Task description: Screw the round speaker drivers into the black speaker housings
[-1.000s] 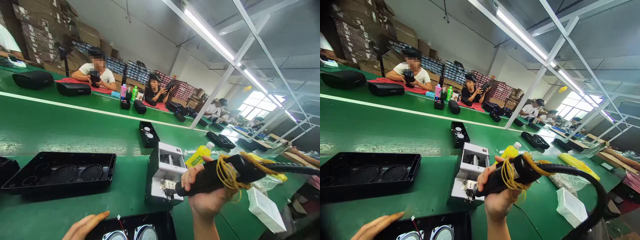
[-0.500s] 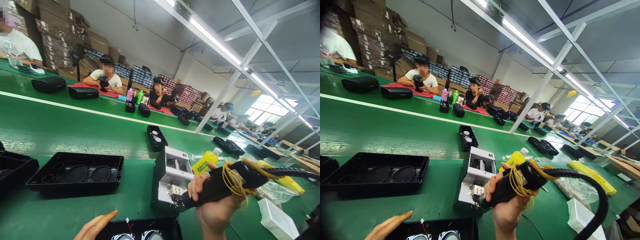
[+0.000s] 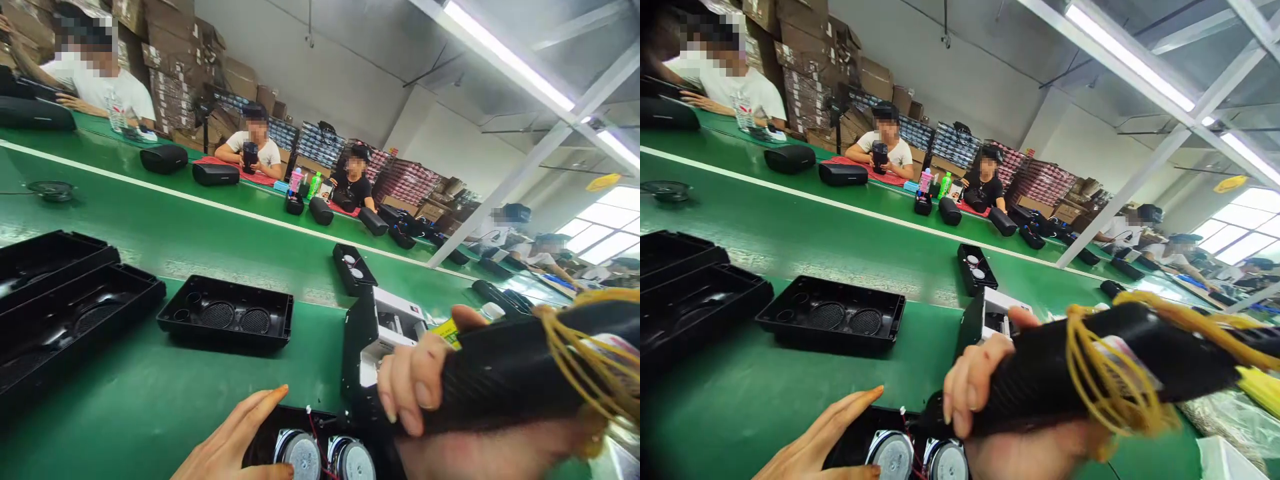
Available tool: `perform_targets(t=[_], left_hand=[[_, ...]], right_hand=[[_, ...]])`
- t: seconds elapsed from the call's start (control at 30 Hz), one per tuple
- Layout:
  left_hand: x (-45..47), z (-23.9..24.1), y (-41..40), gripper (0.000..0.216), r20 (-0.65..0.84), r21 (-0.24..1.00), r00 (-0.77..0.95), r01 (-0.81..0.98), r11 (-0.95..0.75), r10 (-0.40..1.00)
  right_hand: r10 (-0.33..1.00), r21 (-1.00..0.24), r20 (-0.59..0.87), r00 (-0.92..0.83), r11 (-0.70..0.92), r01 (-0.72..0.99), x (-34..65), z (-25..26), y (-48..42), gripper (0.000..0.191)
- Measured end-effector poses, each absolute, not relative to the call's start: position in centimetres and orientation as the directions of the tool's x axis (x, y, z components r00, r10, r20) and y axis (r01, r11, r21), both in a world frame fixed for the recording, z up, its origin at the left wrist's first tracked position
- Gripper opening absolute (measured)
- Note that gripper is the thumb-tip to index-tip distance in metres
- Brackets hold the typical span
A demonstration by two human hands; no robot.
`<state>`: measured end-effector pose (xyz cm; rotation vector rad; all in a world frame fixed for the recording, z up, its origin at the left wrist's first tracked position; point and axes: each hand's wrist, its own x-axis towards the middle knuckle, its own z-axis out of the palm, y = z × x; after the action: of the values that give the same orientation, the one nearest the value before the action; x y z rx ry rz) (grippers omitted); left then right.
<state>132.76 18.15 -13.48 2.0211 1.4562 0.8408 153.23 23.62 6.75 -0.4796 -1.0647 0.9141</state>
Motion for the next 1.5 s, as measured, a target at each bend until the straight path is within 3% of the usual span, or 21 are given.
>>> perform_targets(t=[0.13,0.33,0.7,1.1,1.2,1.37,1.5], left_hand=[[132.9,-13.6,18.0,0.098,0.287,0.659,0.222,0.66,-0.361,0.932],[132.8,-13.9,17.5,0.058,0.532,0.417,0.417,0.629,-0.656,0.737],[132.5,-12.0,17.2,0.07,0.472,0.459,0.451,0.607,-0.648,0.757],[132.6,-11.9,17.4,0.052,0.514,0.426,0.431,0.622,-0.657,0.741],[132.8,-12.5,18.0,0.052,0.477,0.45,0.43,0.63,-0.633,0.767],[132.8,-14.5,19.7,0.075,0.331,0.578,0.349,0.659,-0.481,0.877],[132.0,-16.4,20.7,0.086,0.385,0.511,0.348,0.691,-0.512,0.855]], right_hand=[[0.886,-0.76,0.463,0.03,0.414,-0.501,150.0,3.9,23.7,0.066],[0.907,-0.825,0.404,-0.115,0.308,-0.474,149.3,-0.2,24.2,0.07],[0.902,-0.864,0.385,-0.195,0.279,-0.419,149.5,-2.3,24.7,0.071],[0.937,-0.862,0.295,-0.186,0.177,-0.475,148.6,-2.9,24.3,0.072],[0.924,-0.872,0.275,-0.266,0.123,-0.474,148.6,-3.6,24.2,0.075],[0.922,-0.876,0.242,-0.303,0.073,-0.477,148.5,-4.3,24.1,0.079],[0.932,-0.879,0.214,-0.292,0.054,-0.473,148.4,-5.0,24.0,0.09]])
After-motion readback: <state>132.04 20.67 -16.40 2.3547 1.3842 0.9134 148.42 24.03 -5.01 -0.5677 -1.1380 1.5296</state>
